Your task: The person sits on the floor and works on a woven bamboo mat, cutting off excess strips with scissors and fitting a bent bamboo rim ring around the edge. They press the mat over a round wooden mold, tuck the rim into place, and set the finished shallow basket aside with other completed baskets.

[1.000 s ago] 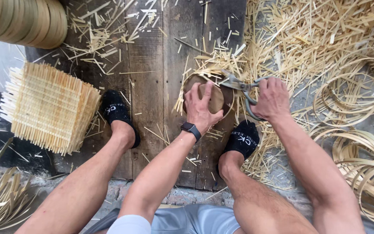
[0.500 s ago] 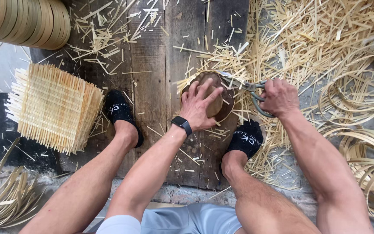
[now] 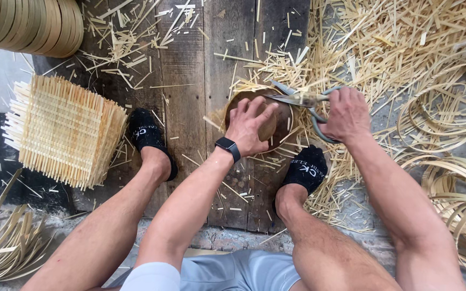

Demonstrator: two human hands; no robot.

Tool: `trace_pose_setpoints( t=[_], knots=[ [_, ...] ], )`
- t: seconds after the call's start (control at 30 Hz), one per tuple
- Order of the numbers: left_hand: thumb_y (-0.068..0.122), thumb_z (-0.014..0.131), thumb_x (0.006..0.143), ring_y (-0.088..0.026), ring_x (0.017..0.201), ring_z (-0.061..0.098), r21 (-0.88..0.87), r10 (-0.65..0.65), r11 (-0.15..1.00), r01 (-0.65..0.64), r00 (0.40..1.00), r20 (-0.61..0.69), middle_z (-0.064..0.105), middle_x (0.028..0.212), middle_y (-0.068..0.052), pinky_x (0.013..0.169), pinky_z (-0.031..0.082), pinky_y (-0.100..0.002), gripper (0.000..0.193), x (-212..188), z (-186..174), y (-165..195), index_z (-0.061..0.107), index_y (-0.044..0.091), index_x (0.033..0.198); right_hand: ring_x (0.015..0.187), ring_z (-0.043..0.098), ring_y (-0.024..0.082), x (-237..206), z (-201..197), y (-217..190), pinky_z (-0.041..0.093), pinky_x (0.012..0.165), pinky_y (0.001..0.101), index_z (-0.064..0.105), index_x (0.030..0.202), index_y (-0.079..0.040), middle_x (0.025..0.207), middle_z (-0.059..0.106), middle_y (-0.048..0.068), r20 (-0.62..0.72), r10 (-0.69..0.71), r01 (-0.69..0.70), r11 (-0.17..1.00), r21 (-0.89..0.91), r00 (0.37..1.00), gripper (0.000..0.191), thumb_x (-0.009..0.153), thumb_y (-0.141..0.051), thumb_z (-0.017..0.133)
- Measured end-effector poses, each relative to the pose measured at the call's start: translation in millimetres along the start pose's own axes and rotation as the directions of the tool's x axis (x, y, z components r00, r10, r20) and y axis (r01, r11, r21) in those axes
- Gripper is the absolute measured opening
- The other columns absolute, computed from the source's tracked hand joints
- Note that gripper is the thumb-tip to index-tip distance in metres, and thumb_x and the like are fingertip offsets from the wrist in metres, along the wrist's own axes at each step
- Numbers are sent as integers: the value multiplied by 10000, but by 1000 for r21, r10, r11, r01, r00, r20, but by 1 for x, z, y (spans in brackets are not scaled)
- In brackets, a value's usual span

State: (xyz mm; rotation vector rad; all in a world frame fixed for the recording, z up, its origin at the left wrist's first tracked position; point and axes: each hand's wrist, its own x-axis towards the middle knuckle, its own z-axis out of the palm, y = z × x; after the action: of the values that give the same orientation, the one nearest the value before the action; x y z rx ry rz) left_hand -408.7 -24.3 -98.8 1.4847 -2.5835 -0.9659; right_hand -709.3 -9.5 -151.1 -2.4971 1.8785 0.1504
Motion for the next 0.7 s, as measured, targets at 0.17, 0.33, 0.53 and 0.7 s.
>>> trace_pose_setpoints(
  t=[0.17, 0.33, 0.53, 0.7],
  knots=[
    [279, 899, 478, -403, 1416, 298, 145, 105, 982, -121, 988, 109, 379, 1523, -65, 1134, 308, -612, 1100, 1, -4, 4, 441, 341, 1476, 772, 604, 209, 1, 6, 1, 534, 711, 370, 637, 956, -41, 847, 621, 117, 259, 56, -67, 997, 33, 964, 285, 939, -325, 620],
    [387, 935, 590, -447, 1380, 306, -182, -267, 960, 215, 899, -346, 349, 1492, -199, 1086, 313, -632, 1054, -11, 19, 26, 429, 302, 1511, 793, 614, 216, -4, 12, 7, 531, 722, 369, 651, 977, -52, 882, 639, 124, 184, 56, -63, 997, 36, 981, 344, 912, -389, 650],
    [325, 895, 562, -410, 1385, 327, -43, -84, 996, 77, 981, -175, 391, 1486, -132, 1077, 341, -598, 966, -7, 17, 14, 519, 325, 1452, 770, 633, 208, -4, 5, 4, 548, 686, 349, 672, 977, -43, 865, 657, 116, 114, 34, -38, 999, 35, 993, 342, 846, -358, 659],
    [267, 863, 545, -360, 1423, 331, 20, 65, 998, -64, 998, -20, 401, 1501, -72, 1120, 320, -570, 950, -2, 4, -2, 546, 354, 1436, 796, 635, 247, -4, -4, 3, 542, 688, 388, 669, 996, -15, 880, 655, 155, 223, 30, -49, 996, 79, 974, 458, 933, -469, 668]
  ],
)
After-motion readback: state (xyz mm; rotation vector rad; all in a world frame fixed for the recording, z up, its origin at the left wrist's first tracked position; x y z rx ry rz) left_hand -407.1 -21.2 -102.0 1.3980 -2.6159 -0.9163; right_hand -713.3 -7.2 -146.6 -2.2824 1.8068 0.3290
